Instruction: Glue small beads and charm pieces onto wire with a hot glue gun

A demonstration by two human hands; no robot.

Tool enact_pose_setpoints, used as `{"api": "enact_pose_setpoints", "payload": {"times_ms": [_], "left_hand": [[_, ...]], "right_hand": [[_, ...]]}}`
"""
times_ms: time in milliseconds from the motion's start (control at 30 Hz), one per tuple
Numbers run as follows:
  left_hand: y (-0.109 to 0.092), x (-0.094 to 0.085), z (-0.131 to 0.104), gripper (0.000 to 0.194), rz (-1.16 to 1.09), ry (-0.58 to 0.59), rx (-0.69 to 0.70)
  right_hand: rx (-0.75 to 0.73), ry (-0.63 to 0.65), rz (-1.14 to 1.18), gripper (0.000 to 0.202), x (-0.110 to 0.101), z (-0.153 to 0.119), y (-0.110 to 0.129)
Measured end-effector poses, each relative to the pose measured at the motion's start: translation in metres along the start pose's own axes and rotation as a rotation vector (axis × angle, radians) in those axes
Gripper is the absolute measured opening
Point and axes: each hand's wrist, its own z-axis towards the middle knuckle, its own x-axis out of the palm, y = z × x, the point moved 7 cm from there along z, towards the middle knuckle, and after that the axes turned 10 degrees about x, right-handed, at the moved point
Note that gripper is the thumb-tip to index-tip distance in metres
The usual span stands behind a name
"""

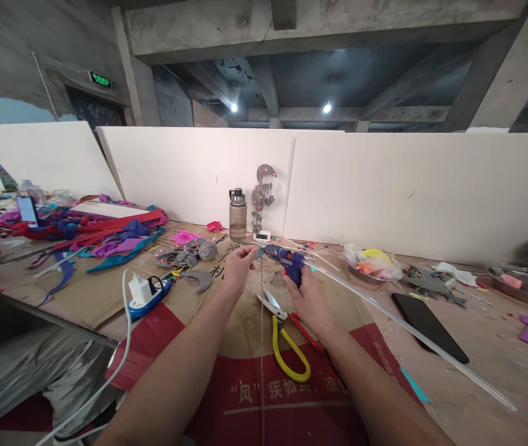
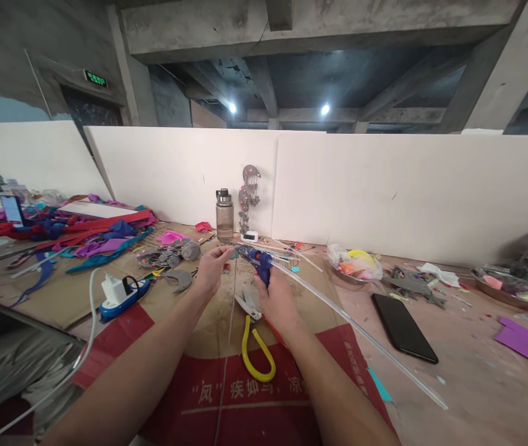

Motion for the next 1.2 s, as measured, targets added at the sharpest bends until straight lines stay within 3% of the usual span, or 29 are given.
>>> {"api": "enact_pose_setpoints", "payload": {"times_ms": [1000, 1200], "left_hand": [[-0.001, 0.001, -0.002, 0.031, -0.013, 0.011, -0.015], [-0.003, 0.003, -0.003, 0.030, -0.009, 0.048, 0.001]], "right_hand": [[0.027, -0.009, 0.037, 0.035, -0.001, 0.001, -0.002], [0.058, -0.038, 0.222, 0.032, -0.006, 0.006, -0.007]]}}
